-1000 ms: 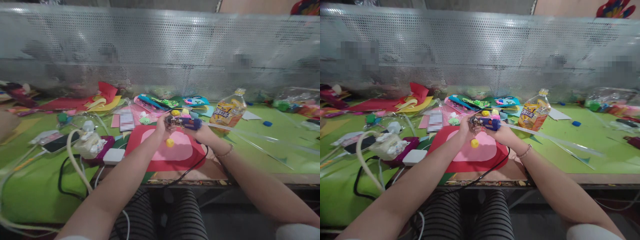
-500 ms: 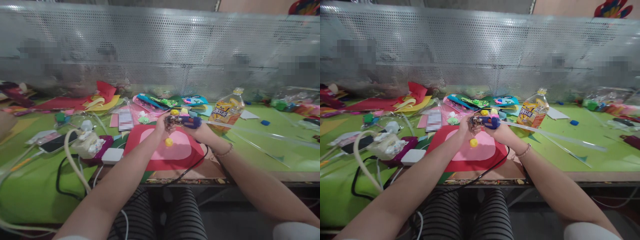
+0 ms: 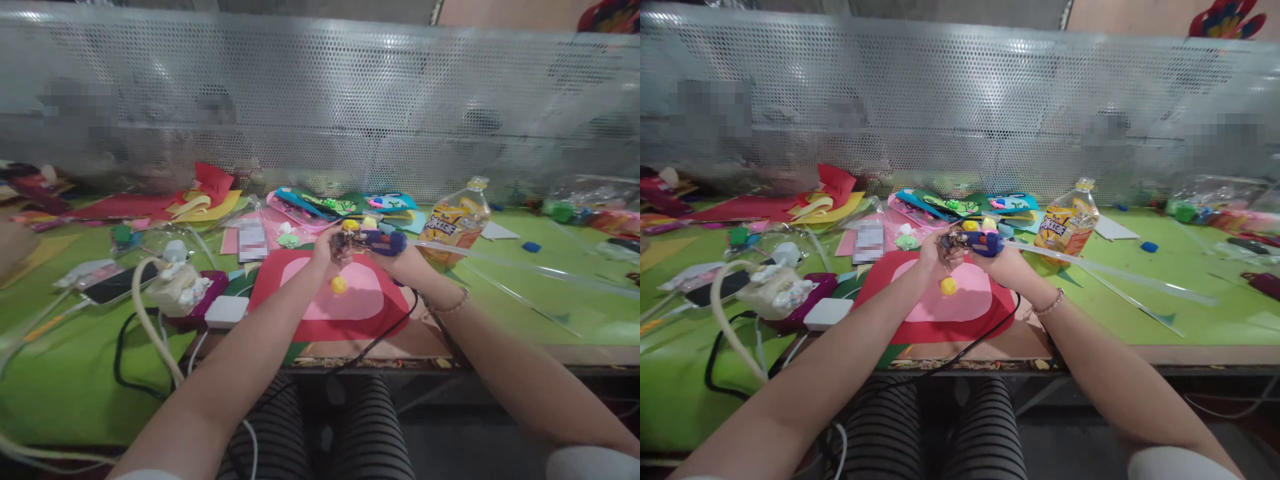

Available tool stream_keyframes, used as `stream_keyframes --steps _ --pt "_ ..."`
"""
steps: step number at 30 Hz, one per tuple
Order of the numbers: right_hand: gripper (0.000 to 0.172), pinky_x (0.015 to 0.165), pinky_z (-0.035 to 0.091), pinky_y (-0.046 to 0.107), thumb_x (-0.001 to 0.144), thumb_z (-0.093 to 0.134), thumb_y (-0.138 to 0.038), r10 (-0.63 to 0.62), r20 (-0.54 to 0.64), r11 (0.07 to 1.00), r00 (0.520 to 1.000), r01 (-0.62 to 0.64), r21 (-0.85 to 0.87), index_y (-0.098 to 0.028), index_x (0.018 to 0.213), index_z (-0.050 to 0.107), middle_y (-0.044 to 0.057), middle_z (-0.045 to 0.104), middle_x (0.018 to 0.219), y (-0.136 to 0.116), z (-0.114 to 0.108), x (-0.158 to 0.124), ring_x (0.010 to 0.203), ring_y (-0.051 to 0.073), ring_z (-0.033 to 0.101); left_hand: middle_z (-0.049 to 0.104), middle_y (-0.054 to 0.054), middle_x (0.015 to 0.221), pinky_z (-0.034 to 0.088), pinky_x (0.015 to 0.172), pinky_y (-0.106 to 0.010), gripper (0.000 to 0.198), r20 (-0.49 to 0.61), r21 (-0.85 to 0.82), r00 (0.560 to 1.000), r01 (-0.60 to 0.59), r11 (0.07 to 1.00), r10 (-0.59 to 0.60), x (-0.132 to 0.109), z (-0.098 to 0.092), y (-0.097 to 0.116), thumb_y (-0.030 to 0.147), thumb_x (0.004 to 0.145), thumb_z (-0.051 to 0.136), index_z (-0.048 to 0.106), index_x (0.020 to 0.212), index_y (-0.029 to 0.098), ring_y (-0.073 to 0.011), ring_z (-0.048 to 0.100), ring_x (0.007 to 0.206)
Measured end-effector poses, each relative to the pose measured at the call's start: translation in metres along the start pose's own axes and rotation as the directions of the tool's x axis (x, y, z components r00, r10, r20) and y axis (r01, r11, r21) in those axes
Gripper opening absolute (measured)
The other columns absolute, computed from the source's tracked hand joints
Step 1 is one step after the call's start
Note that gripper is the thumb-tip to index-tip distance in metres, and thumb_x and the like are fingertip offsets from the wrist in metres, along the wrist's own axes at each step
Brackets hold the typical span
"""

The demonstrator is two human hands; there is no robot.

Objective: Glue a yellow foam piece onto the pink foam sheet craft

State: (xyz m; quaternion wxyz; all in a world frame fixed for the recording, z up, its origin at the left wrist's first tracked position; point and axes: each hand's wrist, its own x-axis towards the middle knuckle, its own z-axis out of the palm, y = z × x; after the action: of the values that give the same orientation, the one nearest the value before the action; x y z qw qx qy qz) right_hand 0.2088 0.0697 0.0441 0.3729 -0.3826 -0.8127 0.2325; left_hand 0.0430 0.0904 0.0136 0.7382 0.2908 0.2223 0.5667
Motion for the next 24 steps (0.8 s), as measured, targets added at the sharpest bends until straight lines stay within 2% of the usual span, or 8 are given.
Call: stream_keyframes --steps 6,10,13,18,24 --pt "0.022 0.054 0.042 0.027 0.071 0.056 -0.039 0.037 0.004 0.999 0.999 -0.037 0.001 -0.017 0.075 0.059 0.0 0.056 0.056 0.0032 -0.0002 -0.0015 0.056 0.014 0.051 0.035 0.002 0.039 0.022 0.033 -0.018 0.026 -0.019 -0.005 1.0 -0.005 1.0 0.005 -0.0006 0.0 -0.0001 0.032 0.074 0.045 0.044 0.054 0.016 -0.0054 0.027 0.031" --pt "0.028 0.051 0.041 0.027 0.074 0.055 -0.044 0.055 0.044 0.997 0.998 -0.057 0.046 -0.017 0.068 0.059 0.0 0.051 0.047 0.0021 -0.0011 -0.0027 0.051 0.014 0.05 0.037 0.002 0.041 0.023 0.033 -0.018 0.024 0.016 -0.056 1.0 -0.011 0.998 0.012 0.0005 -0.0036 -0.0004 0.031 0.074 0.045 0.046 0.056 0.015 -0.0056 0.028 0.032" --pt "0.029 0.051 0.042 0.027 0.074 0.055 -0.045 0.061 0.045 0.997 0.997 -0.063 0.044 -0.017 0.068 0.06 0.001 0.052 0.047 -0.0013 -0.0021 -0.0033 0.051 0.015 0.051 0.038 0.001 0.042 0.024 0.034 -0.018 0.024 0.045 -0.082 0.999 -0.006 0.997 0.01 0.0008 -0.0057 0.0004 0.03 0.074 0.045 0.045 0.056 0.015 -0.0055 0.029 0.033" --pt "0.03 0.051 0.043 0.027 0.074 0.055 -0.046 0.042 0.04 0.999 0.998 -0.043 0.015 -0.017 0.078 0.062 0.003 0.062 0.063 0.002 -0.0008 -0.003 0.053 0.014 0.052 0.036 0.003 0.042 0.024 0.034 -0.017 0.021 0.017 -0.119 1.0 0.002 0.993 0.0 -0.0006 -0.0043 0.0017 0.03 0.074 0.046 0.046 0.058 0.015 -0.0047 0.027 0.033" --pt "0.031 0.052 0.042 0.027 0.074 0.054 -0.048 0.031 0.055 0.998 0.998 -0.027 -0.058 -0.018 0.076 0.062 0.001 0.059 0.057 0.0075 0.001 -0.0024 0.054 0.015 0.052 0.032 0.004 0.041 0.021 0.033 -0.017 0.021 0.028 -0.086 0.999 -0.021 0.996 0.023 0.0009 -0.0047 -0.0013 0.031 0.072 0.048 0.045 0.057 0.016 -0.0049 0.026 0.033"
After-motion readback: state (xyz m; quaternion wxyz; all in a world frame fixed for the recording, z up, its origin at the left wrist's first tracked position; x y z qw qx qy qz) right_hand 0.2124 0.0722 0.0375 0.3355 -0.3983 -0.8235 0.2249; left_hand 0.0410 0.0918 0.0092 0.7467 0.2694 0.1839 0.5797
